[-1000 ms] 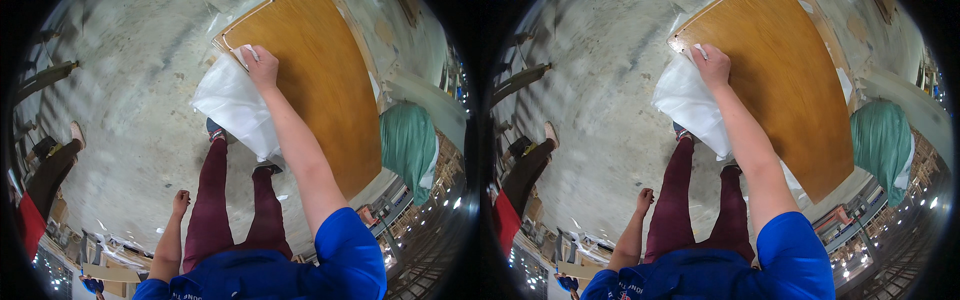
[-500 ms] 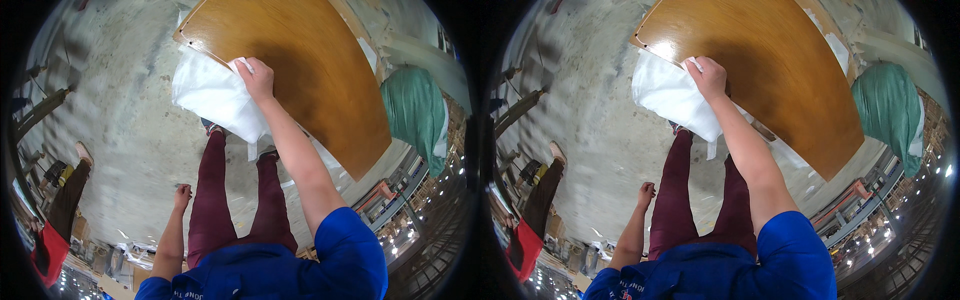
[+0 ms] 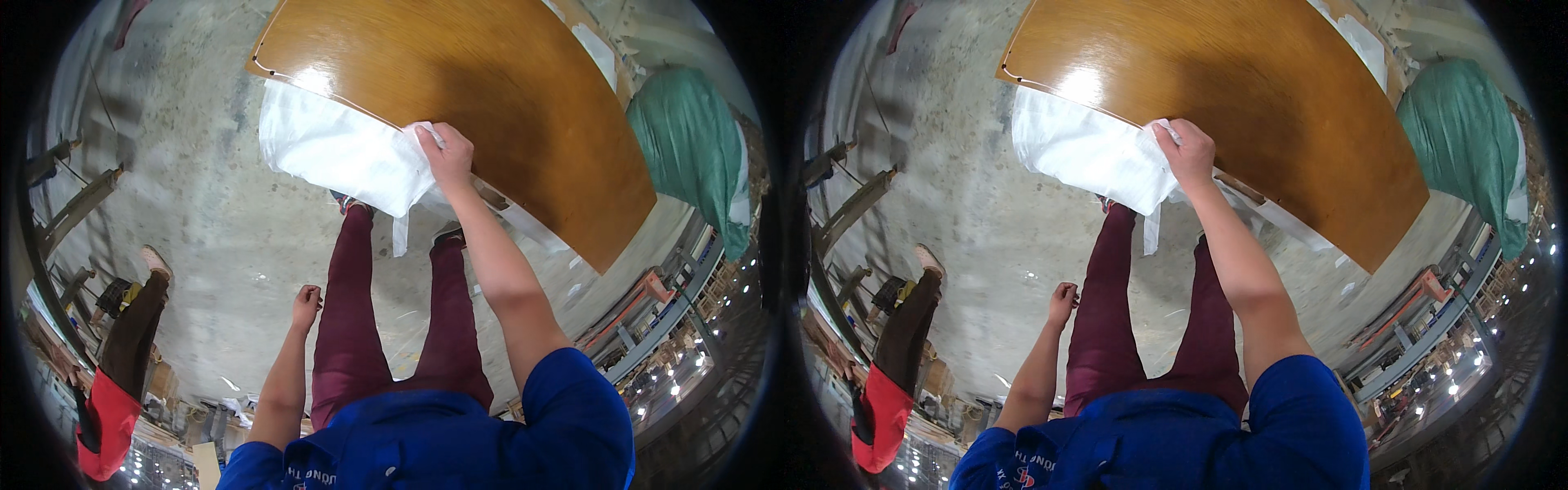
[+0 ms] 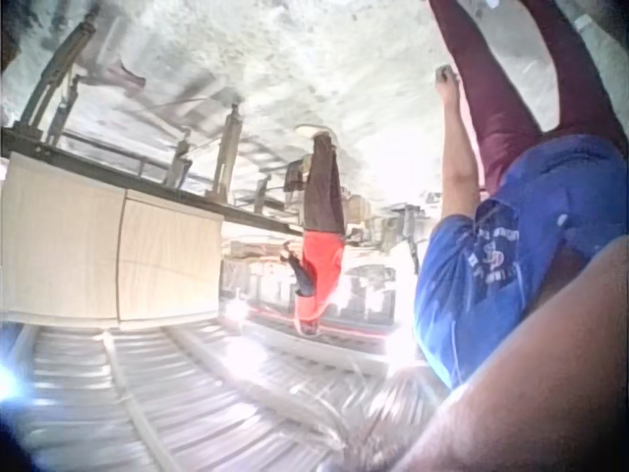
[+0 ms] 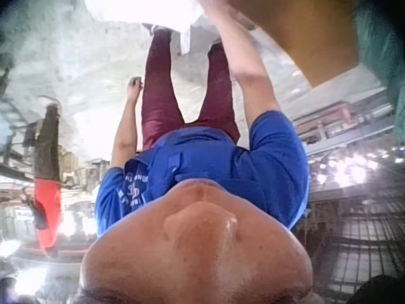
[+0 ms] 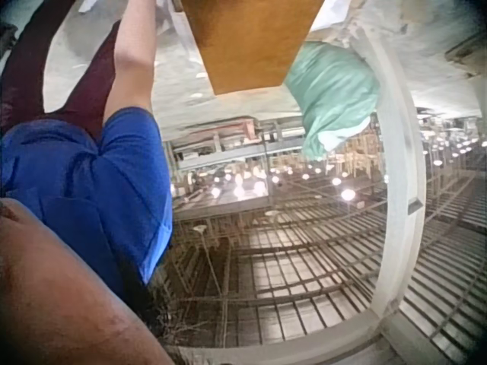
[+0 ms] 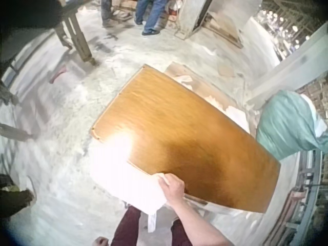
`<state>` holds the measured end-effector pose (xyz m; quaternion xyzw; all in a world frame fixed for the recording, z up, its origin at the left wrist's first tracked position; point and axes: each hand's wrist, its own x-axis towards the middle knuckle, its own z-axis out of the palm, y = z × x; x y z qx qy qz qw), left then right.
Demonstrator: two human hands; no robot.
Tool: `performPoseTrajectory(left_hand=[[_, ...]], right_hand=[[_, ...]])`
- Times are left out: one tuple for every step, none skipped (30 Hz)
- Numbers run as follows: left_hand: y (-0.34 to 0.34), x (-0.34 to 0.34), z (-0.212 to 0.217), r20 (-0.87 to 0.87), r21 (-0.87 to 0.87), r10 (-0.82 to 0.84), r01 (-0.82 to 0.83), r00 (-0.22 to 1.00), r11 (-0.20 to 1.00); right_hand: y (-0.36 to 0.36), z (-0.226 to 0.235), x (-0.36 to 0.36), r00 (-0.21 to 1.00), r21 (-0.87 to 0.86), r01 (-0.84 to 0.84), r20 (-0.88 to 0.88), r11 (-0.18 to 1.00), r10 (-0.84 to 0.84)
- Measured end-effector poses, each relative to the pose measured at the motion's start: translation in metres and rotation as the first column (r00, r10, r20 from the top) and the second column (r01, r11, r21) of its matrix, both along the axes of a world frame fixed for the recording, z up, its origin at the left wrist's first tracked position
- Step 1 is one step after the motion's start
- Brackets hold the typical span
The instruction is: The person wipes the surface of wooden furniture parts with a white cloth. They remove protective plastic film from the wood, wipe the surface, and place the parts onto a roller conveyor. The person handles multiple wooden pieces sequentially in a workshop environment.
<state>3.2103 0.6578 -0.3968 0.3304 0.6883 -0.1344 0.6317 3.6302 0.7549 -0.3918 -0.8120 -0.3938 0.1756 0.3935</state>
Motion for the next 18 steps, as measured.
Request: performPoseTrajectory(left_hand=[[0.001,0.001,0.0,0.007,0.001,-0.003,0.003,1.0,1.0],[0.002,0.003,0.0,0.013,0.002,-0.006,0.006,1.0,1.0],[0.003,0.004,0.0,0.02,0.003,-0.008,0.008,1.0,1.0],[0.004,0.005,0.0,0.007,-0.001,-0.018,0.018,1.0,1.0],[0.005,0.007,-0.001,-0.005,-0.005,-0.028,0.028,1.0,1.0],[0.005,0.008,-0.001,-0.018,-0.009,-0.038,0.037,0.999,0.999],[0.005,0.009,-0.001,-0.013,-0.006,-0.047,0.047,0.999,0.999],[0.005,0.01,-0.001,-0.008,-0.003,-0.055,0.055,0.998,0.998],[0.005,0.01,-0.001,-0.003,0.0,-0.063,0.063,0.998,0.998],[0.005,0.012,-0.001,-0.004,0.002,-0.071,0.071,0.997,0.997],[0.005,0.014,-0.001,-0.006,0.003,-0.079,0.079,0.997,0.997],[0.004,0.015,-0.001,-0.007,0.005,-0.085,0.086,0.996,0.996],[0.005,0.016,-0.001,-0.002,0.008,-0.09,0.09,0.996,0.996],[0.005,0.017,-0.002,0.003,0.01,-0.094,0.094,0.996,0.996],[0.006,0.018,-0.002,0.009,0.013,-0.098,0.098,0.995,0.995],[0.006,0.019,-0.002,0.012,0.017,-0.103,0.103,0.995,0.995],[0.008,0.019,-0.002,0.015,0.02,-0.108,0.108,0.994,0.994],[0.008,0.02,-0.002,0.018,0.024,-0.114,0.114,0.993,0.993]], right_hand=[[-0.007,0.001,0.002,1.0,0.002,0.017,-0.013,1.0,-0.017],[-0.014,0.001,0.004,0.999,0.004,0.034,-0.026,0.999,-0.034],[-0.02,0.001,0.006,0.998,-0.008,0.044,-0.032,0.999,-0.044],[-0.026,0.002,0.009,0.998,-0.021,0.055,-0.038,0.998,-0.056],[-0.031,0.003,0.011,0.997,-0.034,0.065,-0.043,0.997,-0.067],[-0.035,0.003,0.012,0.996,-0.034,0.07,-0.046,0.997,-0.071],[-0.038,0.004,0.013,0.996,-0.036,0.075,-0.048,0.996,-0.077],[-0.041,0.004,0.014,0.995,-0.038,0.08,-0.05,0.996,-0.082],[-0.042,0.004,0.015,0.994,-0.027,0.09,-0.058,0.996,-0.091],[-0.044,0.003,0.015,0.993,-0.017,0.101,-0.064,0.995,-0.102],[-0.044,0.002,0.016,0.991,-0.006,0.112,-0.07,0.994,-0.112],[-0.045,0.002,0.016,0.992,-0.015,0.108,-0.068,0.994,-0.109],[-0.045,0.001,0.017,0.992,-0.024,0.105,-0.066,0.994,-0.107],[-0.044,0.001,0.018,0.993,-0.032,0.102,-0.063,0.994,-0.104],[-0.043,0.0,0.017,0.993,-0.021,0.102,-0.052,0.995,-0.103],[-0.041,-0.001,0.016,0.994,-0.011,0.101,-0.041,0.995,-0.101],[-0.04,-0.001,0.014,0.995,-0.001,0.1,-0.03,0.995,-0.1],[-0.039,-0.001,0.013,0.995,0.008,0.099,-0.028,0.995,-0.099]])
